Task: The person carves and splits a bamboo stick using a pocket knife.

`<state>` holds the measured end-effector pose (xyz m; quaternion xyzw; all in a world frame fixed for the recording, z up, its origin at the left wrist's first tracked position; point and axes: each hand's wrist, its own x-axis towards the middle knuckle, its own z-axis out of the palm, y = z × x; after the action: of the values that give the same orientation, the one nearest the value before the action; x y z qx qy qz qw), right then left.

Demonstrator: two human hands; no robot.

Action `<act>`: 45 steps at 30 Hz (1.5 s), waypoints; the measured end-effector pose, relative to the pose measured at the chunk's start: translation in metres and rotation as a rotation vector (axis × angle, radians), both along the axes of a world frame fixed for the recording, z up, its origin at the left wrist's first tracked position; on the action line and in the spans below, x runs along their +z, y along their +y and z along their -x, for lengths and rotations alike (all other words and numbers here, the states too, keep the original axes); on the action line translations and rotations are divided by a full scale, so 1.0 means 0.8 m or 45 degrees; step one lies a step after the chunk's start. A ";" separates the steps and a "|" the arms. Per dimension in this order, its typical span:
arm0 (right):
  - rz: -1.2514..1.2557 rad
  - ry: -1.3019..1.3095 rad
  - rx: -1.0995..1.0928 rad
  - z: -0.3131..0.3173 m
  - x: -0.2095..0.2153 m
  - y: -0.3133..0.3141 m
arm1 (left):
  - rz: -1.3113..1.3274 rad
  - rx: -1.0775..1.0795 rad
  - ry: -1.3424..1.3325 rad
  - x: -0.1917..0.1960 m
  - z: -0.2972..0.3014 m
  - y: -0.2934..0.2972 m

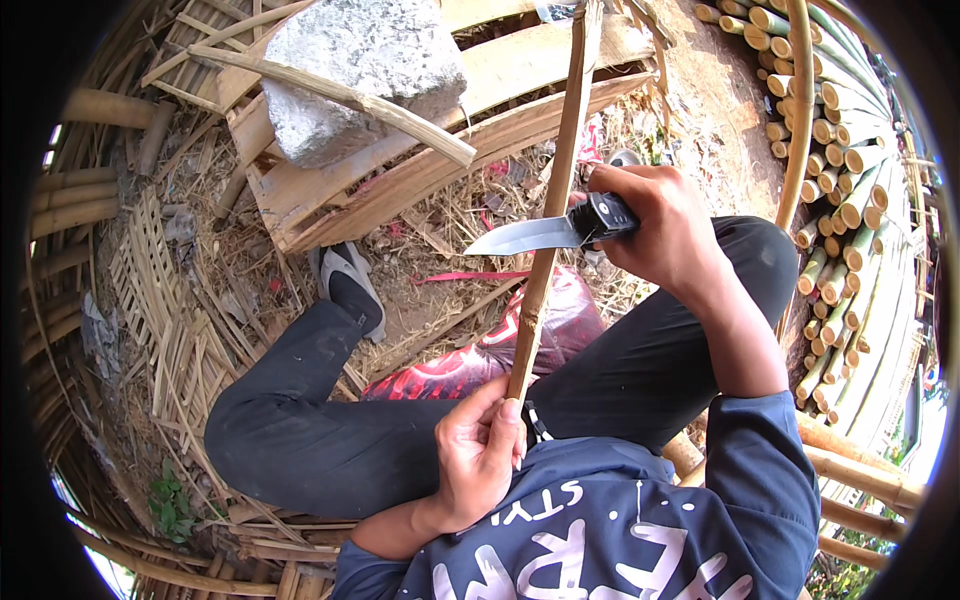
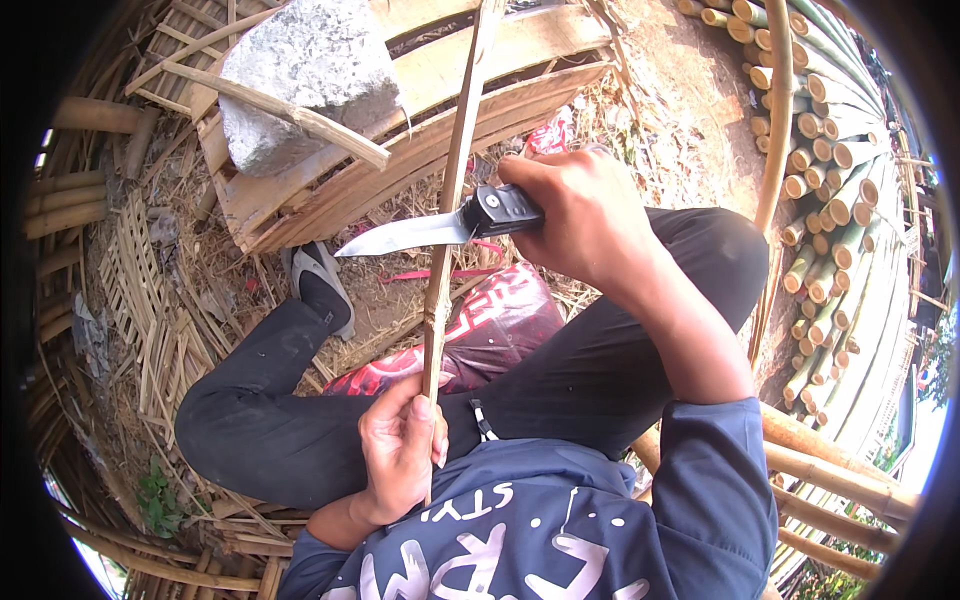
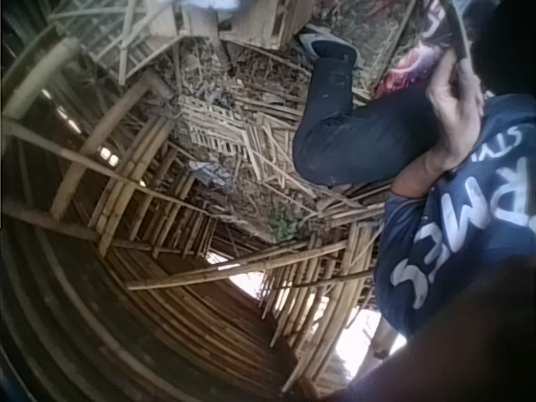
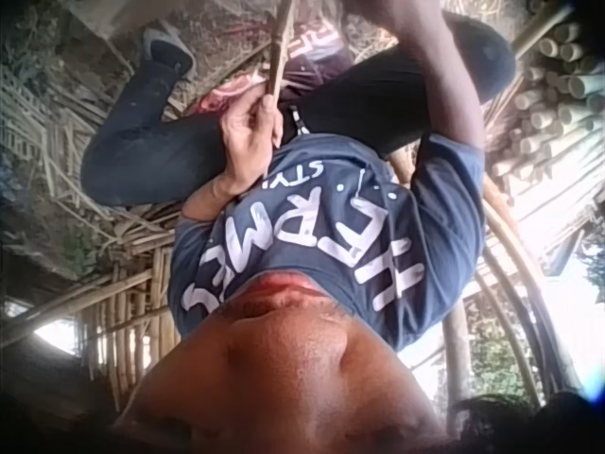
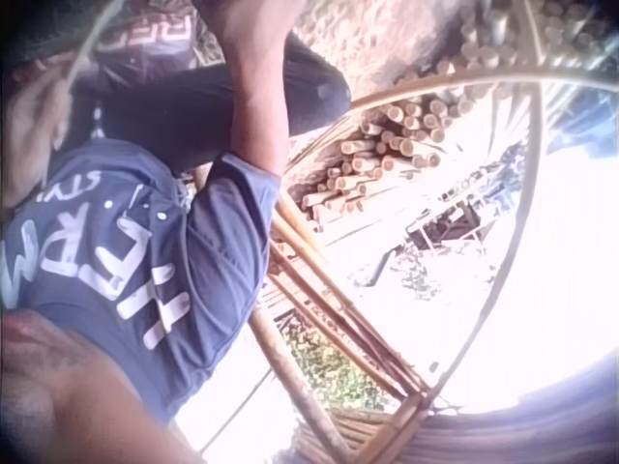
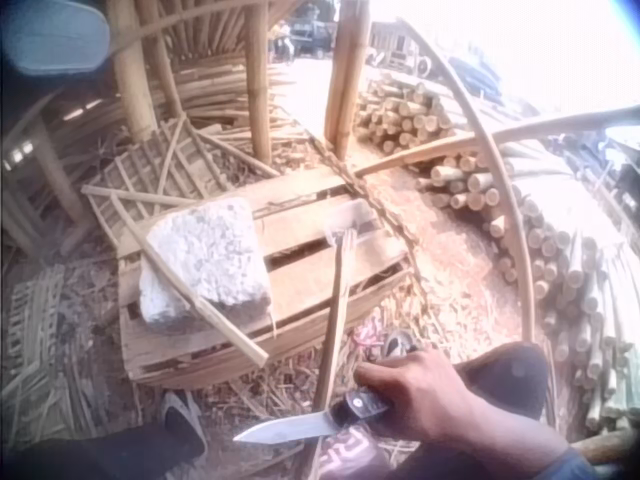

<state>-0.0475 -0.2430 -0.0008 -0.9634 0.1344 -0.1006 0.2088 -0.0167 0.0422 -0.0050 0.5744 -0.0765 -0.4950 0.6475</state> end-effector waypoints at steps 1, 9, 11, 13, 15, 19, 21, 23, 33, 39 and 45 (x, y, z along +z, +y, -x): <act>-0.010 0.038 -0.014 -0.002 0.000 -0.001 | -0.029 -0.011 -0.071 -0.001 0.002 0.000; 0.131 -0.046 -0.088 -0.012 -0.016 -0.001 | -0.078 -0.080 -0.315 -0.004 0.001 0.004; 0.153 -0.108 -0.095 -0.011 -0.019 -0.002 | -0.074 -0.067 -0.321 -0.004 0.002 0.004; 0.140 -0.160 -0.092 -0.013 -0.017 -0.003 | -0.067 -0.057 -0.324 -0.003 0.004 0.004; 0.045 -0.145 -0.087 -0.011 -0.009 -0.003 | -0.061 -0.046 -0.327 -0.003 0.004 0.005; 0.121 -0.083 -0.118 -0.012 -0.009 -0.005 | -0.074 -0.046 -0.315 0.003 0.003 0.004; 0.252 -0.142 -0.161 -0.014 -0.009 -0.011 | -0.091 -0.046 -0.307 0.004 0.004 0.005; 0.206 -0.230 -0.350 -0.017 -0.012 -0.041 | -0.040 -0.055 -0.358 0.004 0.009 0.010; 0.404 -0.325 -0.436 -0.006 -0.008 -0.080 | -0.045 -0.110 -0.367 0.005 0.013 0.011; 0.531 -0.375 -0.501 -0.009 0.003 -0.084 | -0.046 -0.134 -0.395 0.005 0.013 0.012; 0.460 -0.293 -1.017 0.016 0.005 -0.148 | 0.012 -0.160 -0.261 0.002 0.025 0.016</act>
<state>-0.0600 -0.3617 0.0032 -0.8397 0.4516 -0.3016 -0.0042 -0.0367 0.0553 -0.0033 0.6130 -0.1805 -0.4727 0.6068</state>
